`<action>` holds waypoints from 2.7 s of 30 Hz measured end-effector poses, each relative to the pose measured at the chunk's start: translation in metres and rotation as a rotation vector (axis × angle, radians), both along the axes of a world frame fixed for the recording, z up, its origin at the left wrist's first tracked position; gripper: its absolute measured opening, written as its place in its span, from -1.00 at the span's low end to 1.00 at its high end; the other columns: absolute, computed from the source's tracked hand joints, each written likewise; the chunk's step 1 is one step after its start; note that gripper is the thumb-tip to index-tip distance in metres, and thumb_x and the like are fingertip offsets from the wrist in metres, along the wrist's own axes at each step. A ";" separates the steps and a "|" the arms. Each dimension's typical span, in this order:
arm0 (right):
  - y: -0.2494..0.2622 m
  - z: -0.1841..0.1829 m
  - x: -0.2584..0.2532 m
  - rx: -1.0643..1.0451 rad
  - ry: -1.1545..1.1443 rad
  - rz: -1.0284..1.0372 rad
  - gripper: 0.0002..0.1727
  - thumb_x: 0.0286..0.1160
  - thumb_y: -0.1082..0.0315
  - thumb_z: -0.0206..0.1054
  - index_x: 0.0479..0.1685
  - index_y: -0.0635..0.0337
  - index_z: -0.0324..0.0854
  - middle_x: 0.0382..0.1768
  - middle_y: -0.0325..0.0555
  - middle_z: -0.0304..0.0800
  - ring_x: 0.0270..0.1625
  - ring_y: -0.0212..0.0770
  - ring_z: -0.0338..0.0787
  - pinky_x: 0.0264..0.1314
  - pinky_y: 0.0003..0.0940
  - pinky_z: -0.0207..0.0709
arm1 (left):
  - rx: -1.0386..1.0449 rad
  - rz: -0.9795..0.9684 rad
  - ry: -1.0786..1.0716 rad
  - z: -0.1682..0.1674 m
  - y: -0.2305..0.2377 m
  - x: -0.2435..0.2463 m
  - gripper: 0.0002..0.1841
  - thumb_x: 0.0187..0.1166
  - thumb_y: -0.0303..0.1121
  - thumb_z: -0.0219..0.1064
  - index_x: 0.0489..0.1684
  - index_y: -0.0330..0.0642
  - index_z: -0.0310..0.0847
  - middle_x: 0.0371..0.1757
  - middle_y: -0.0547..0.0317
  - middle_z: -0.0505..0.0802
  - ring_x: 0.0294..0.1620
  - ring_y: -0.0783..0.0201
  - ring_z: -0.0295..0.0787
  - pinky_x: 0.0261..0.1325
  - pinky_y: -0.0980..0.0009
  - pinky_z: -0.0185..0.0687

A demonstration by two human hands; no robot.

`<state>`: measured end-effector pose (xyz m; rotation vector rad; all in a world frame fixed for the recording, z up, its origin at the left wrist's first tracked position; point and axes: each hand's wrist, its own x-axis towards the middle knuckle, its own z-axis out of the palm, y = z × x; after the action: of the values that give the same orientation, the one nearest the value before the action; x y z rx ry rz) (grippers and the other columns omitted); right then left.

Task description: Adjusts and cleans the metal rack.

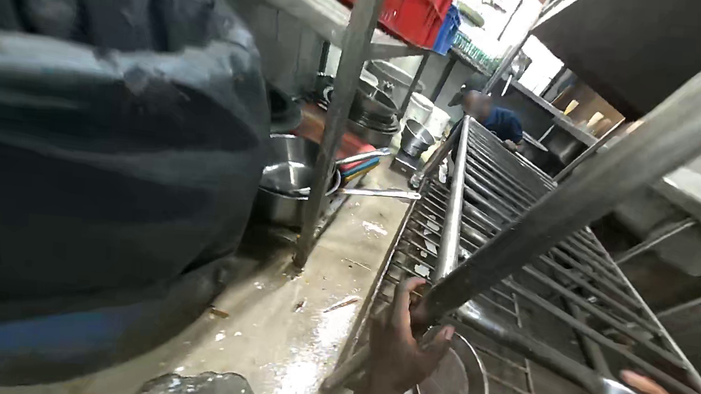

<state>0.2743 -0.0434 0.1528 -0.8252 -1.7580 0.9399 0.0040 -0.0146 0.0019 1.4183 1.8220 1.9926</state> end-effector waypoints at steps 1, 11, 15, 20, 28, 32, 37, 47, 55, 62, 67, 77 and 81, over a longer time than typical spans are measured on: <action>0.002 -0.005 -0.016 0.115 -0.097 -0.025 -0.16 0.45 0.00 0.54 0.65 0.03 0.18 0.40 -0.24 0.62 0.16 -0.32 0.80 0.10 -0.25 0.81 | -0.002 -0.044 -0.020 0.006 -0.002 0.000 -0.01 0.32 0.54 0.23 0.52 -0.15 0.46 -0.28 0.31 0.85 -0.34 0.41 0.78 -0.23 0.19 0.80; 0.068 0.007 -0.105 0.793 -0.695 0.161 -0.20 0.50 -0.12 0.32 0.68 0.14 0.32 0.16 -0.11 0.72 0.11 -0.16 0.78 0.14 -0.12 0.75 | 0.083 -0.051 -0.111 0.023 0.011 0.005 -0.09 0.49 0.59 -0.19 0.40 -0.03 0.47 -0.54 0.35 0.69 -0.58 0.34 0.66 -0.48 0.20 0.71; 0.066 0.002 -0.089 0.855 -0.739 0.239 -0.32 0.42 0.00 0.37 0.57 0.02 0.45 0.05 -0.14 0.72 0.14 -0.08 0.75 0.16 -0.08 0.72 | 0.103 -0.010 -0.097 0.020 0.014 0.006 -0.07 0.47 0.61 -0.22 0.36 -0.05 0.50 -0.55 0.34 0.68 -0.59 0.34 0.65 -0.49 0.20 0.69; 0.075 0.002 -0.094 0.736 -0.681 0.198 -0.19 0.40 -0.04 0.41 0.70 0.02 0.33 0.13 -0.14 0.67 0.12 -0.15 0.74 0.13 -0.12 0.74 | 0.105 0.039 -0.050 0.019 0.014 0.009 -0.10 0.48 0.58 -0.16 0.33 -0.07 0.52 -0.56 0.35 0.66 -0.61 0.37 0.61 -0.52 0.22 0.66; 0.079 0.023 -0.089 0.557 -0.803 0.201 -0.15 0.47 -0.21 0.32 0.74 0.00 0.30 0.14 -0.11 0.71 0.00 -0.18 0.77 0.06 -0.07 0.72 | 0.071 0.132 -0.016 0.029 0.011 0.013 -0.27 0.39 0.38 0.12 0.19 -0.11 0.58 -0.55 0.31 0.69 -0.61 0.33 0.62 -0.53 0.16 0.62; 0.078 0.040 -0.102 0.449 -0.847 0.277 -0.18 0.51 -0.05 0.42 0.73 0.12 0.31 0.30 0.04 0.72 0.27 -0.05 0.77 0.37 0.02 0.62 | 0.064 0.167 -0.003 0.033 0.009 0.015 -0.41 0.32 0.20 0.24 0.02 -0.16 0.65 -0.53 0.27 0.74 -0.60 0.32 0.66 -0.53 0.16 0.63; 0.092 0.056 -0.098 0.157 -0.895 0.332 -0.30 0.59 -0.03 0.39 0.72 -0.17 0.27 0.07 -0.15 0.80 0.01 -0.24 0.82 0.18 -0.06 0.70 | 0.086 0.166 0.024 0.030 0.015 0.010 -0.40 0.34 0.32 0.20 -0.16 -0.10 0.65 -0.64 0.39 0.62 -0.69 0.42 0.52 -0.61 0.27 0.52; 0.111 0.057 -0.114 0.197 -0.864 0.446 -0.26 0.60 -0.05 0.37 0.73 -0.01 0.28 0.12 0.06 0.81 0.14 -0.03 0.81 0.27 0.12 0.62 | 0.133 0.086 0.043 0.016 0.014 0.006 -0.47 0.33 0.17 0.21 -0.12 -0.16 0.60 -0.56 0.37 0.62 -0.63 0.47 0.55 -0.56 0.36 0.55; 0.120 0.044 -0.119 0.235 -0.755 0.488 -0.35 0.61 -0.10 0.31 0.63 -0.11 0.33 0.00 -0.03 0.81 0.01 -0.08 0.83 0.08 0.10 0.68 | 0.116 0.090 0.026 0.024 0.011 0.006 -0.40 0.39 0.32 0.18 -0.26 -0.12 0.63 -0.60 0.36 0.63 -0.65 0.45 0.56 -0.56 0.32 0.58; 0.098 0.024 -0.086 0.583 -0.703 0.304 -0.26 0.41 -0.28 0.37 0.51 -0.06 0.49 -0.02 -0.21 0.78 0.00 -0.21 0.80 0.02 -0.09 0.71 | 0.136 -0.024 -0.050 0.016 0.014 0.001 -0.40 0.37 0.37 0.17 -0.25 -0.05 0.63 -0.62 0.40 0.62 -0.67 0.45 0.54 -0.59 0.34 0.57; 0.076 -0.002 -0.104 0.963 -0.563 0.232 -0.52 0.28 -0.04 0.43 0.15 -0.03 0.76 -0.05 -0.05 0.74 0.00 -0.08 0.79 -0.02 -0.16 0.74 | 0.129 0.023 0.016 0.020 0.010 0.002 -0.41 0.40 0.29 0.13 -0.19 -0.13 0.66 -0.55 0.34 0.69 -0.57 0.45 0.64 -0.51 0.32 0.63; 0.042 -0.029 -0.113 1.057 -0.594 0.001 -0.73 0.25 0.21 0.39 -0.05 -0.08 0.78 0.00 0.16 0.78 -0.08 0.12 0.81 -0.22 -0.02 0.65 | 0.239 -0.084 -0.074 0.021 0.003 0.007 -0.02 0.54 0.57 -0.41 -0.20 -0.20 0.67 -0.48 0.26 0.71 -0.47 0.48 0.68 -0.39 0.42 0.68; 0.042 -0.034 -0.105 1.105 -0.639 -0.118 -0.81 0.19 0.24 0.38 -0.19 -0.06 0.71 -0.07 0.14 0.75 -0.15 0.11 0.79 -0.29 -0.04 0.62 | 0.198 -0.072 -0.101 0.021 0.008 0.006 -0.03 0.54 0.57 -0.48 -0.29 -0.16 0.62 -0.61 0.27 0.63 -0.66 0.41 0.57 -0.59 0.34 0.60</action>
<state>0.1692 -0.0013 0.1193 -0.4659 -2.3101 -0.4865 0.0097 -0.0071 0.0230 1.3814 1.5476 2.2154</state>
